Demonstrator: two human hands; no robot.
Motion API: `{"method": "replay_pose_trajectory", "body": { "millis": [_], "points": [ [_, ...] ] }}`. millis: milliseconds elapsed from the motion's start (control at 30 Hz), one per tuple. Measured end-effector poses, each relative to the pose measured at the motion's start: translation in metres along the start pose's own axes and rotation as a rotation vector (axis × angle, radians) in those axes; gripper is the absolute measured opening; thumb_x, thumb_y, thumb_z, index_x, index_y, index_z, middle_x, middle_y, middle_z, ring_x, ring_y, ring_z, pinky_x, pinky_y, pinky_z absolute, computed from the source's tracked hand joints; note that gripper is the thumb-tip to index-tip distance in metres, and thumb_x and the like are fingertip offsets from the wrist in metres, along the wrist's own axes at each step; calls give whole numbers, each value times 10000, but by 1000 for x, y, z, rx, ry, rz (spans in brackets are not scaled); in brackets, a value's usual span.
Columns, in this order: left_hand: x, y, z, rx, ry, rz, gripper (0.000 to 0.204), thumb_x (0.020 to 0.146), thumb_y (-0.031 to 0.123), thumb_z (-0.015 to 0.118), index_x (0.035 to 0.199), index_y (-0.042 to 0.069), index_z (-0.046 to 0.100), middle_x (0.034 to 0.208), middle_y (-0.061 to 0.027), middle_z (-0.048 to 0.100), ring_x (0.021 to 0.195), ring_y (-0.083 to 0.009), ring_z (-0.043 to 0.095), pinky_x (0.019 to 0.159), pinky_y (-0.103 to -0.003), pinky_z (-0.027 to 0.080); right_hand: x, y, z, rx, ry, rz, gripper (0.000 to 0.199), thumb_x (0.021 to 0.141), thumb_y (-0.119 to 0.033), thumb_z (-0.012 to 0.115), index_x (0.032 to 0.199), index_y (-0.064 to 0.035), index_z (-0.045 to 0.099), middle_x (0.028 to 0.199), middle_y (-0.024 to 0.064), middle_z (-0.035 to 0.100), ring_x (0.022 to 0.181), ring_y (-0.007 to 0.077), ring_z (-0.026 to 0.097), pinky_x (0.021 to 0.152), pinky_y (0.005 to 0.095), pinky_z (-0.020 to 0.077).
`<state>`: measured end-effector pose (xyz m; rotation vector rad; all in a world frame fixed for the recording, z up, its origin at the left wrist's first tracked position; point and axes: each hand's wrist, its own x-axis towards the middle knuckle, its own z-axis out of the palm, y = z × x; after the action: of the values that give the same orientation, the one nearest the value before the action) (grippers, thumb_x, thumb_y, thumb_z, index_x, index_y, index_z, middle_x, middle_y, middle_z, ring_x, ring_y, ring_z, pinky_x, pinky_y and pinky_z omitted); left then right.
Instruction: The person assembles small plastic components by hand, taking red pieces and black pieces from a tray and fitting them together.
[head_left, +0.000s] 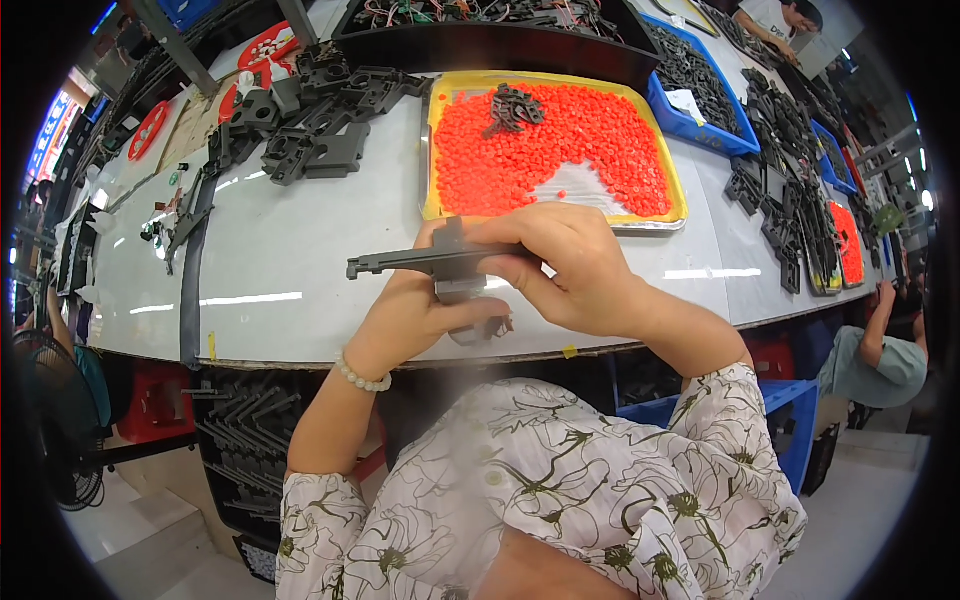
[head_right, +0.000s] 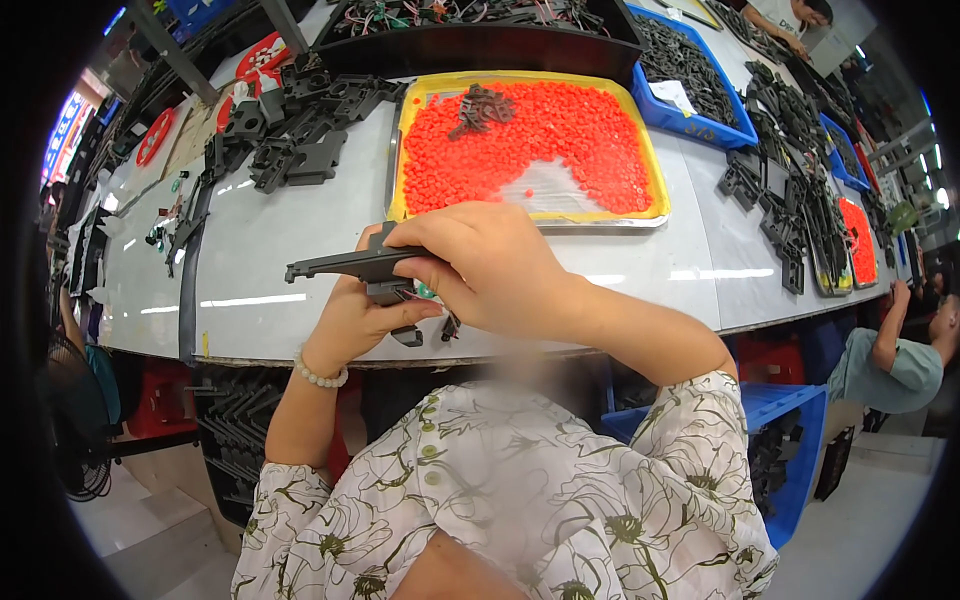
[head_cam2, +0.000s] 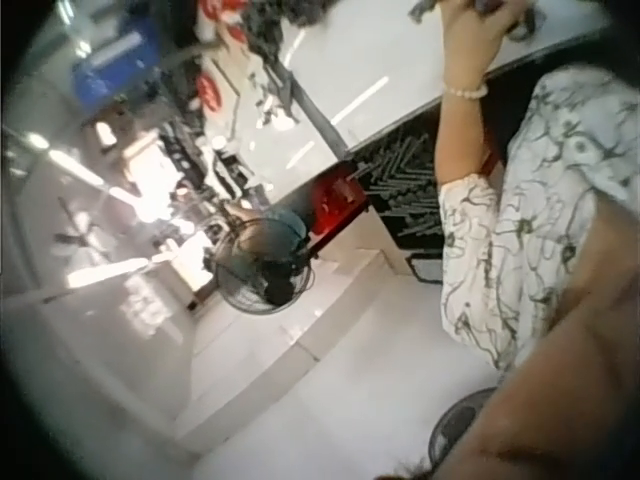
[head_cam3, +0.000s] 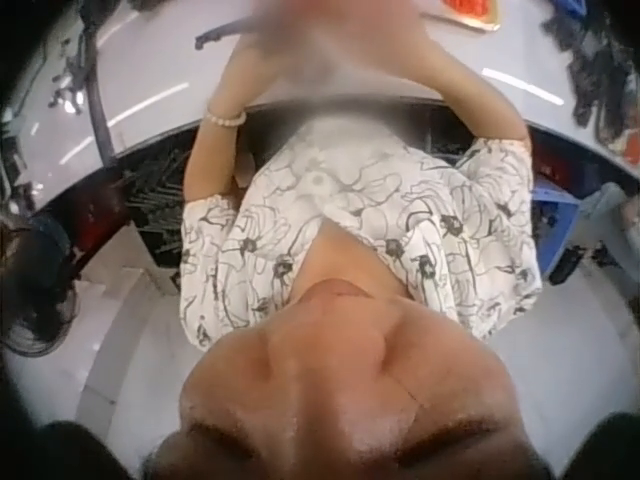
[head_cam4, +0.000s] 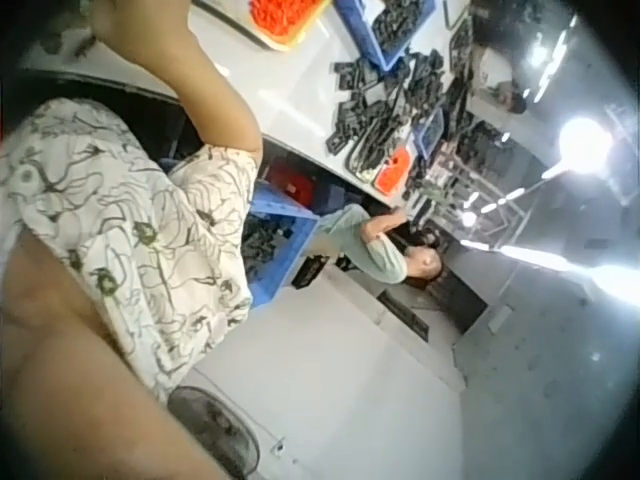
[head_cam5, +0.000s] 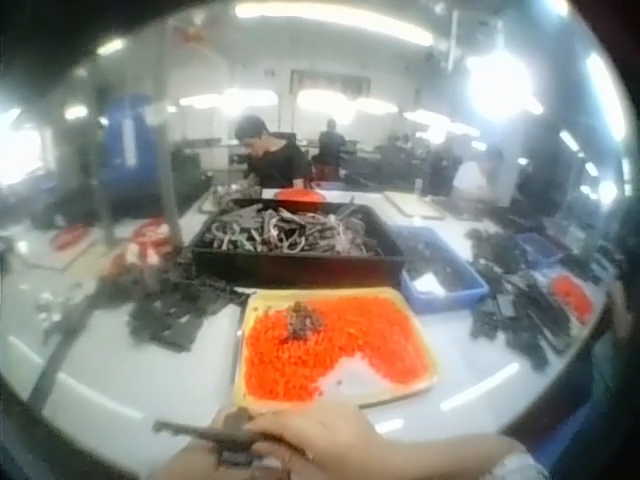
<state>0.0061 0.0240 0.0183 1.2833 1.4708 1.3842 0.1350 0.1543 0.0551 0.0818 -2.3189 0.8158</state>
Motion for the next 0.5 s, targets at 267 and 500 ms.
{"method": "replay_pose_trajectory", "body": {
  "millis": [267, 500],
  "points": [
    [6, -12, 3, -83, -68, -166, 499, 696, 213, 754, 1093, 1, 538, 1082, -58, 509, 965, -172, 504, 846, -297, 407, -1, 8, -15, 156, -135, 276, 167, 781, -112, 624, 930, -38, 605, 758, 118, 634, 666, 275, 618, 586, 340, 478],
    [4, -32, 9, -202, -57, -204, 518, 739, 119, 711, 1177, 15, 454, 1074, -54, 531, 992, -141, 512, 832, -265, 435, -13, 16, -18, 97, -156, 278, 236, 816, -188, 610, 995, -34, 601, 801, 127, 642, 693, 263, 624, 617, 323, 479]
  ]
}}
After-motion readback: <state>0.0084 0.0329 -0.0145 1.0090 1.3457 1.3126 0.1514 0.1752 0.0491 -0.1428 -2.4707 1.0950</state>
